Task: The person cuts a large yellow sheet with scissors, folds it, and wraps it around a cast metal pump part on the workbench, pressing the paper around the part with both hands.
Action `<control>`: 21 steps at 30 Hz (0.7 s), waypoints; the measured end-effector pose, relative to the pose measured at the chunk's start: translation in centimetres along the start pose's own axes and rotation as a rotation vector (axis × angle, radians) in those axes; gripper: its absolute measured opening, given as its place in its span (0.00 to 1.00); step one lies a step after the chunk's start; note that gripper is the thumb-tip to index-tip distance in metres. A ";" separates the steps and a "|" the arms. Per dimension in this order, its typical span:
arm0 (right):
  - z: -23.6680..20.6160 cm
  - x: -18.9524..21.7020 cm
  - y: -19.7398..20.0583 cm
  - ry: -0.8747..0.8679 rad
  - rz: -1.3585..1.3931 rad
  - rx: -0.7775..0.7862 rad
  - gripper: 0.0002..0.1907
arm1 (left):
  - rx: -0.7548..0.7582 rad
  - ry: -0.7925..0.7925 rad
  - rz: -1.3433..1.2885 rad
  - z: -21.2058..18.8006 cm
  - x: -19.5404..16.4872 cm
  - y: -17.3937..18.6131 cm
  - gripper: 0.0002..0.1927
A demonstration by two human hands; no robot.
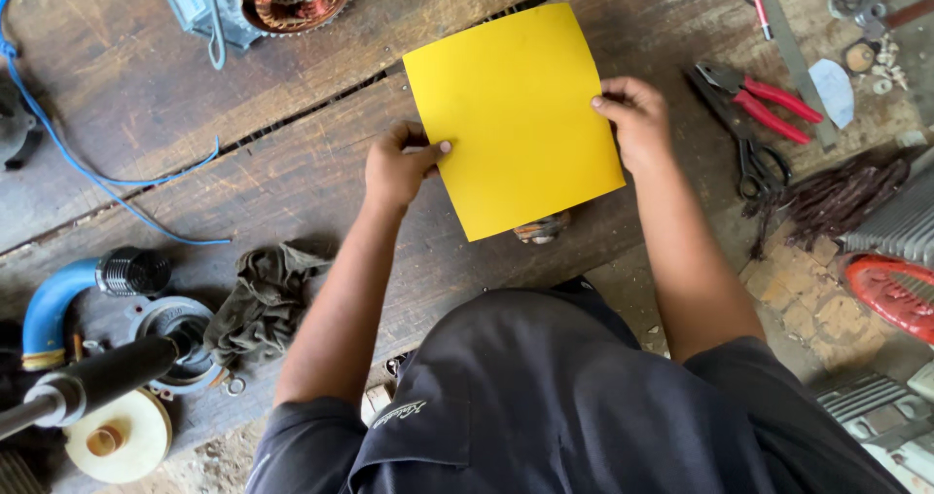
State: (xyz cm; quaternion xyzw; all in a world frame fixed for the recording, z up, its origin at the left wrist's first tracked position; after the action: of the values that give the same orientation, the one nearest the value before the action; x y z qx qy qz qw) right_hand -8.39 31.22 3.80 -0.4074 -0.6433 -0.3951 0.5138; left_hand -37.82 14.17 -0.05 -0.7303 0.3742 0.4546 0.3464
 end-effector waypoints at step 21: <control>2.8 -2.5 1.8 -0.137 0.005 0.244 0.04 | -0.249 0.006 -0.419 -1.9 4.1 0.7 0.05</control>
State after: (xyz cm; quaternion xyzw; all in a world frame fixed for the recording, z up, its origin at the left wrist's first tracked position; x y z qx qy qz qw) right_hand -7.28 34.12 1.03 -0.3695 -0.7191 -0.2841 0.5154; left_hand -36.44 11.27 -3.34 -0.8303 0.1568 0.4133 0.3394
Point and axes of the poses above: each hand's wrist, its own z-axis towards the middle knuckle, its own y-axis out of the back of the hand, x = y × z, the point moved 7 cm from there along z, towards the middle knuckle, and after that the axes turned 13 degrees about -z, right-handed, at the moved point
